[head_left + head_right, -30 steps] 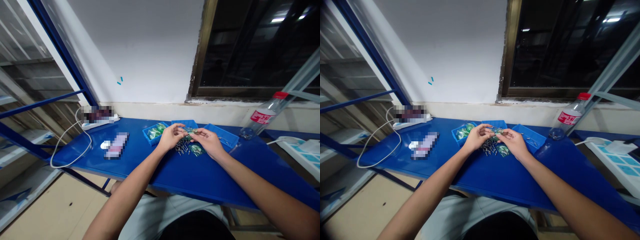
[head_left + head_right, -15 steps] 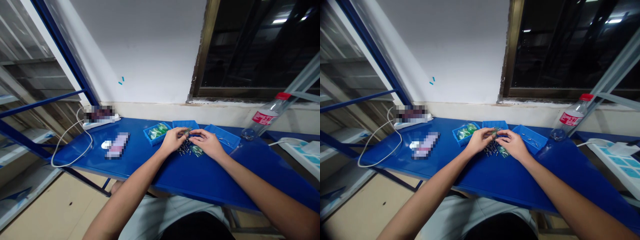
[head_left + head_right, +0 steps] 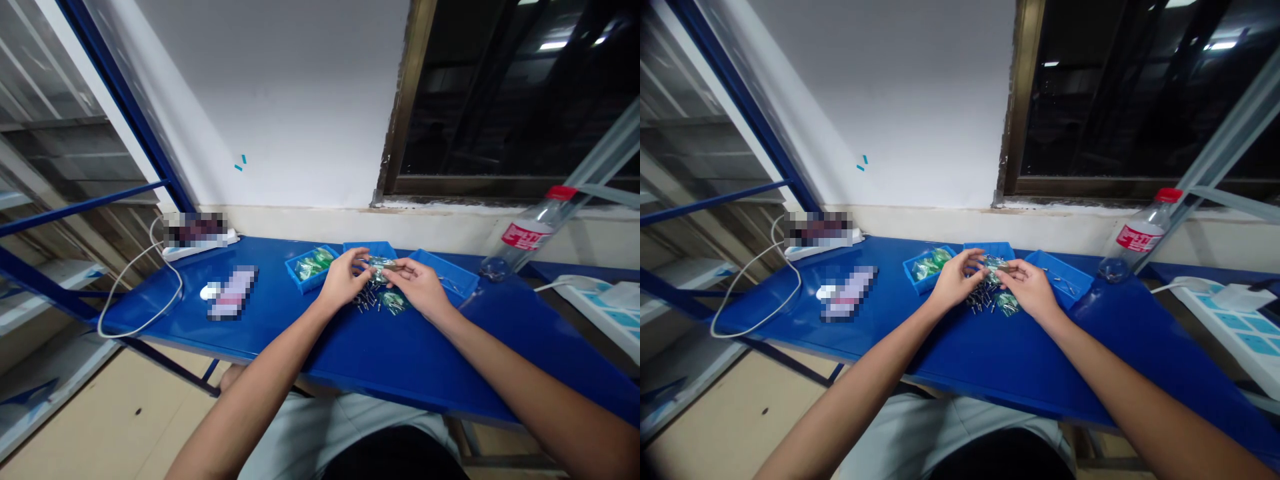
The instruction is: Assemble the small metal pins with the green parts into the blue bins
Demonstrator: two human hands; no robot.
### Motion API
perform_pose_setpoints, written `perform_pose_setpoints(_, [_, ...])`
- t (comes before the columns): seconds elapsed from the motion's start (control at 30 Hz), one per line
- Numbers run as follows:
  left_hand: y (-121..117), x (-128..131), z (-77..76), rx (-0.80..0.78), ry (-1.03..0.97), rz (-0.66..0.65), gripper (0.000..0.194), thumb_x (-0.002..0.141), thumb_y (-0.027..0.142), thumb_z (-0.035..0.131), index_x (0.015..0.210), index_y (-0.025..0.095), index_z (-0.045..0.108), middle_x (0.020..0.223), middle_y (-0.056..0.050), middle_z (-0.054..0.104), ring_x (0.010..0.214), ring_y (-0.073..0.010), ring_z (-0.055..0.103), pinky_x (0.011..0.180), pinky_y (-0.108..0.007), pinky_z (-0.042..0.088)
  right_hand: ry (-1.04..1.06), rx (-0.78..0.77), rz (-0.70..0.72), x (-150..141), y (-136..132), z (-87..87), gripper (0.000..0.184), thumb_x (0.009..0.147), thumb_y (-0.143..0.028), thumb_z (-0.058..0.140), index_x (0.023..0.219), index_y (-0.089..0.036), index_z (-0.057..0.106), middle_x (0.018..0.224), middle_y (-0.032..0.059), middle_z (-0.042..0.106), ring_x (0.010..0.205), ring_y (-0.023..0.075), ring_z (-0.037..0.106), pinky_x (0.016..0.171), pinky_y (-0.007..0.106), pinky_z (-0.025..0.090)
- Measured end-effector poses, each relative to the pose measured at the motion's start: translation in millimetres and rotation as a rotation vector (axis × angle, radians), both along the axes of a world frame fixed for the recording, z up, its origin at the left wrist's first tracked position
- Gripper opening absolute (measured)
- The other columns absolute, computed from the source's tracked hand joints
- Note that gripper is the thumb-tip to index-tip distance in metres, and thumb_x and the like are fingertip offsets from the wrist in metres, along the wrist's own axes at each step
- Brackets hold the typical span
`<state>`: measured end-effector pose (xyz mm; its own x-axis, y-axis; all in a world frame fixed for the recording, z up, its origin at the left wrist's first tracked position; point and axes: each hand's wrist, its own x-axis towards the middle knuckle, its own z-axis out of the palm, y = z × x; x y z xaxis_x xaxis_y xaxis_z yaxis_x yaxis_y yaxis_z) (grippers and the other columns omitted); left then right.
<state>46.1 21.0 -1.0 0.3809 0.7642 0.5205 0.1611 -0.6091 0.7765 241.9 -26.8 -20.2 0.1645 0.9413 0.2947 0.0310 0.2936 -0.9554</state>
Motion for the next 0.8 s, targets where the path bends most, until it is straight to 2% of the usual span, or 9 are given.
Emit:
perform_pose_setpoints(0.07, [-0.4,-1.1,1.7,0.048,0.026,0.056,0.036,0.09,0.027,0.076,0.122,0.015,0.068,0.117,-0.013,0.072,0.092,-0.0194,0.073,0.076,-0.031,0.062,0.006,0.011,-0.063,0.9,-0.1,0.6,0.049,0.068,-0.056,0.091,0.093,-0.018,0.071,0.092,0.0082,0.078,0.072,0.02,0.073,0.064,0.033,0.065])
perform_pose_setpoints(0.13, [-1.5,-1.8,2.8,0.07,0.058,0.055,0.029,0.091,0.033,0.076,0.114,0.016,0.072,0.111,-0.011,0.073,0.088,-0.0188,0.073,0.076,-0.032,0.063,-0.003,0.026,-0.107,2.4,0.3,-0.2,0.049,0.07,-0.056,0.09,0.095,-0.019,0.071,0.092,0.0084,0.078,0.072,0.0205,0.074,0.064,0.034,0.065])
perform_pose_setpoints(0.2, [-3.1,-1.4,2.5,0.048,0.071,-0.011,0.032,0.09,0.039,0.078,0.113,0.017,0.074,0.111,-0.011,0.073,0.09,-0.0195,0.074,0.078,-0.033,0.064,-0.018,0.046,-0.101,3.9,0.8,-2.1,0.048,0.071,-0.054,0.09,0.097,-0.019,0.071,0.093,0.0085,0.078,0.078,0.0221,0.075,0.07,0.035,0.066])
perform_pose_setpoints(0.3, [-4.5,0.6,-0.2,-0.023,0.041,-0.129,0.047,0.086,0.043,0.082,0.124,0.017,0.072,0.126,-0.014,0.071,0.097,-0.0222,0.076,0.082,-0.034,0.066,-0.059,0.056,-0.015,4.6,0.7,-5.3,0.048,0.069,-0.049,0.092,0.101,-0.02,0.072,0.102,0.0097,0.079,0.094,0.0257,0.077,0.084,0.038,0.066])
perform_pose_setpoints(0.37, [-4.0,1.4,-1.9,-0.042,0.023,-0.142,0.05,0.086,0.04,0.082,0.129,0.017,0.071,0.129,-0.015,0.07,0.099,-0.023,0.077,0.084,-0.035,0.067,-0.085,0.042,0.049,3.8,-0.1,-6.8,0.05,0.069,-0.046,0.092,0.108,-0.021,0.072,0.114,0.0112,0.077,0.102,0.0272,0.076,0.092,0.042,0.065])
perform_pose_setpoints(0.47, [-1.5,0.1,-2.7,-0.026,0.025,-0.096,0.045,0.089,0.034,0.079,0.129,0.016,0.072,0.123,-0.015,0.073,0.098,-0.0229,0.077,0.085,-0.035,0.066,-0.085,0.026,0.117,1.9,-1.6,-7.8,0.051,0.073,-0.045,0.09,0.114,-0.022,0.072,0.125,0.0125,0.074,0.105,0.0282,0.076,0.099,0.047,0.062])
perform_pose_setpoints(0.6, [1.2,-4.1,-1.5,0.038,0.095,-0.029,0.042,0.089,0.021,0.075,0.131,0.017,0.072,0.12,-0.012,0.077,0.1,-0.023,0.077,0.09,-0.036,0.065,-0.095,0.034,0.151,-0.2,-2.8,-8.1,0.045,0.078,-0.046,0.088,0.112,-0.021,0.072,0.121,0.0131,0.076,0.11,0.0293,0.075,0.102,0.049,0.061])
perform_pose_setpoints(0.67, [1.2,-5.9,-0.1,0.068,0.119,-0.005,0.039,0.09,0.016,0.071,0.129,0.019,0.073,0.118,-0.01,0.078,0.102,-0.0224,0.076,0.093,-0.037,0.063,-0.129,0.071,0.115,-0.6,-2.8,-7.4,0.043,0.081,-0.047,0.085,0.112,-0.022,0.071,0.117,0.0125,0.076,0.111,0.0289,0.074,0.098,0.048,0.062])
perform_pose_setpoints(0.8, [-0.6,-7.4,3.6,0.067,0.099,-0.002,0.034,0.091,0.015,0.068,0.124,0.021,0.076,0.117,-0.008,0.077,0.101,-0.0212,0.075,0.093,-0.036,0.062,-0.232,0.158,-0.078,0.3,-2.1,-3.9,0.043,0.084,-0.045,0.083,0.118,-0.024,0.068,0.119,0.0117,0.072,0.107,0.026,0.072,0.084,0.039,0.065])
